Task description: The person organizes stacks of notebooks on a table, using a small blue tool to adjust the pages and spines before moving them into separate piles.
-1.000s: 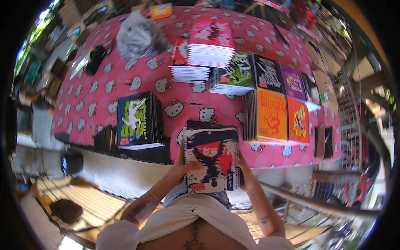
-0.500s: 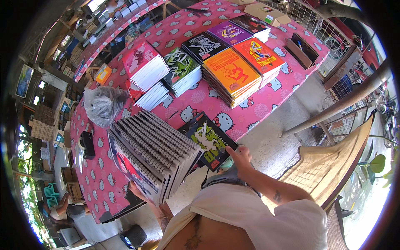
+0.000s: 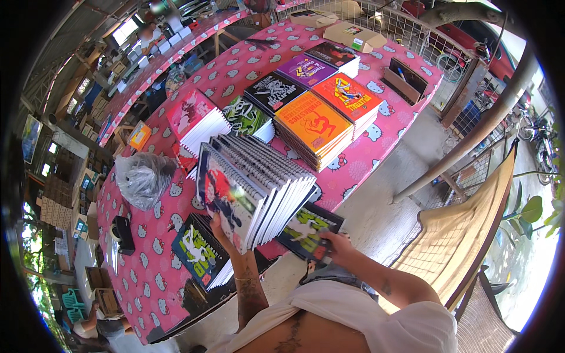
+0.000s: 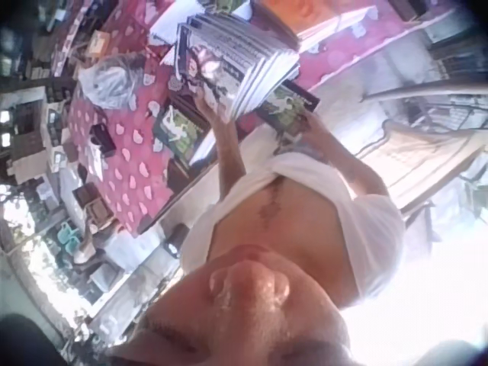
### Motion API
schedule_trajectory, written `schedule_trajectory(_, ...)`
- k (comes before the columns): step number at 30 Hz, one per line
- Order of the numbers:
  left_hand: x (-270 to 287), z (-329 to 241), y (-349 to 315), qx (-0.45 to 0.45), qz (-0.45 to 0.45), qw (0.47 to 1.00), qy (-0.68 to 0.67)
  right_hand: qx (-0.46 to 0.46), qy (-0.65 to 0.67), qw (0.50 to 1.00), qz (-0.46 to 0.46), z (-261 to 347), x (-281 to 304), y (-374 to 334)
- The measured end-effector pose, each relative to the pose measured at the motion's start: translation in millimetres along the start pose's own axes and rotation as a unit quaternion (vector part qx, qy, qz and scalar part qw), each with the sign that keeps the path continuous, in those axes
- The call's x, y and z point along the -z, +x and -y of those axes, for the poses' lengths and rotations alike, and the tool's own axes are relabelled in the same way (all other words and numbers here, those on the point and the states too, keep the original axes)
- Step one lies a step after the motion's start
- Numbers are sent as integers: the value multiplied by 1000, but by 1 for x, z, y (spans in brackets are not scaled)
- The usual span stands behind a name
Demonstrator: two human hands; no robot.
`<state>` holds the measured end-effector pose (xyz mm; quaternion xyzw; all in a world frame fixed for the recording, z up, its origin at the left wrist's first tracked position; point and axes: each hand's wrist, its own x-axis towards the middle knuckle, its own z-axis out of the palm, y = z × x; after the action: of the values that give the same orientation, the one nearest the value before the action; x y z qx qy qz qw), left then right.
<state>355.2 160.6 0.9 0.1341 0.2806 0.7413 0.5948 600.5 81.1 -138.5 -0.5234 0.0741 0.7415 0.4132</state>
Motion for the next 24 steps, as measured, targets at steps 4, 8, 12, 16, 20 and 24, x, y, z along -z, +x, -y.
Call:
schedule_trajectory(4, 16, 12, 25, 59, 50, 996, 34, 83, -33, 989, 122, 58, 74, -44)
schedule_trajectory(8, 8, 34, 50, 144, -19, 985, 89, 201, -28, 978, 45, 108, 102, -90)
schedule_trajectory(12, 51, 72, 98, 117, -6, 977, 177, 221, -56, 973, 36, 138, 141, -96)
schedule_trajectory(16, 25, 83, 116, 88, -13, 982, 169, 237, -43, 970, -28, 151, 164, -92)
schedule_trajectory(20, 36, 76, 121, 127, -29, 974, 187, 191, -52, 980, 8, 183, 161, -87)
schedule_trajectory(24, 9, 73, 119, 108, 29, 931, 346, 166, -121, 978, 21, 233, 165, -85)
